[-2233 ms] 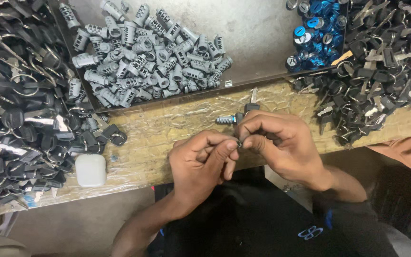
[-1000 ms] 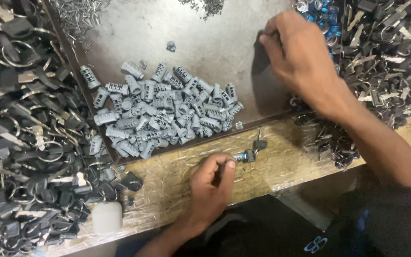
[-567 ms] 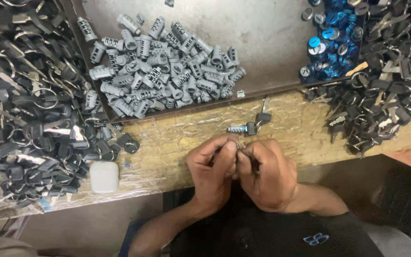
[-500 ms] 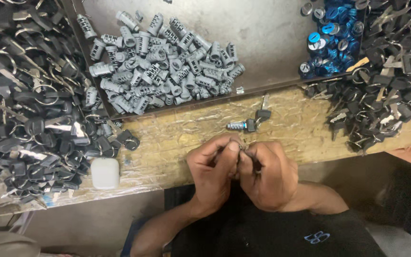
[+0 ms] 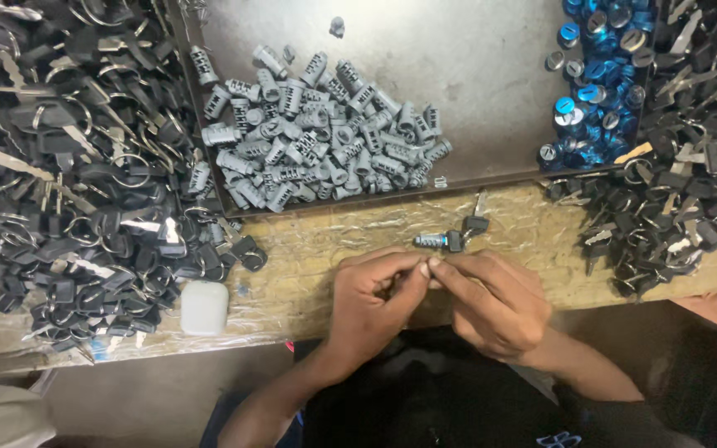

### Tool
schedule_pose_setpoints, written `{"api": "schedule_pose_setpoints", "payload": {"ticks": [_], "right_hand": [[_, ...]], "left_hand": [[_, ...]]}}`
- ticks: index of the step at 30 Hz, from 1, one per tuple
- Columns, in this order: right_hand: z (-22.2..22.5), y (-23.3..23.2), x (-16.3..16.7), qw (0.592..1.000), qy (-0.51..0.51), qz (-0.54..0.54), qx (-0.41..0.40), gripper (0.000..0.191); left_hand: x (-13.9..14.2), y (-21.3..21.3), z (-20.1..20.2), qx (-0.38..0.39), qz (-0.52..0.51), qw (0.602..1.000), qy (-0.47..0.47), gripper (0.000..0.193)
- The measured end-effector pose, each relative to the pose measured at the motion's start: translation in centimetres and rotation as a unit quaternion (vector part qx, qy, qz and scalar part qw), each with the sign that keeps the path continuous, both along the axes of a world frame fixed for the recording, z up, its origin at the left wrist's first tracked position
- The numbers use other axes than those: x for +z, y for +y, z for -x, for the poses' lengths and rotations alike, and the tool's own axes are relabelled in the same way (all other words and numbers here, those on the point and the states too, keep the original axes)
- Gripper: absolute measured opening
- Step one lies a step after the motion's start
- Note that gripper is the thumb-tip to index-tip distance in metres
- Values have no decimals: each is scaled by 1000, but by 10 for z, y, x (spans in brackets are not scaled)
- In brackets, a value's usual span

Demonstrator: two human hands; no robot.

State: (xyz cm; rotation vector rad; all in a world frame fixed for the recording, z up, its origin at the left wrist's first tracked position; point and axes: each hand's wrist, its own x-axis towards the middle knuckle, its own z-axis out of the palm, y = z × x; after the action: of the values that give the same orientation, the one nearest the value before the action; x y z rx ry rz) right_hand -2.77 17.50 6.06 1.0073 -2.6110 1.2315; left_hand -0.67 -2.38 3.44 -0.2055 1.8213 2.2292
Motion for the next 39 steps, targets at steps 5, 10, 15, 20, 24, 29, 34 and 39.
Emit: {"api": "schedule_pose_setpoints", "payload": {"ticks": [5, 10, 15, 20, 24, 29, 34, 39], "right_hand": [[57, -15, 35, 986, -164, -23, 36, 27], [167, -40, 24, 981, 66, -157, 89, 26], [181, -54, 14, 964, 78, -206, 148, 29], [172, -33, 31, 957, 57, -285, 5, 29], [112, -17, 45, 977, -87, -189, -53, 41], [26, 0, 30, 948, -302, 43, -94, 45], [-3, 9, 18, 938, -295, 94, -156, 38], [-13, 8, 16, 937, -292, 126, -147, 32]], "left_hand": [[-9, 0, -1, 12, -168, 979, -113, 11], [-19, 14, -14, 134, -55, 989, -17, 5], [-21, 13, -17, 105, 2, 994, 40, 4], [-13, 13, -3, 112, -97, 989, -12, 5], [-1, 4, 6, 53, -220, 967, -114, 11], [9, -9, 24, -45, -391, 900, -189, 15], [19, -10, 30, -103, -352, 901, -231, 17], [27, -5, 21, -90, -199, 956, -198, 15]]}}
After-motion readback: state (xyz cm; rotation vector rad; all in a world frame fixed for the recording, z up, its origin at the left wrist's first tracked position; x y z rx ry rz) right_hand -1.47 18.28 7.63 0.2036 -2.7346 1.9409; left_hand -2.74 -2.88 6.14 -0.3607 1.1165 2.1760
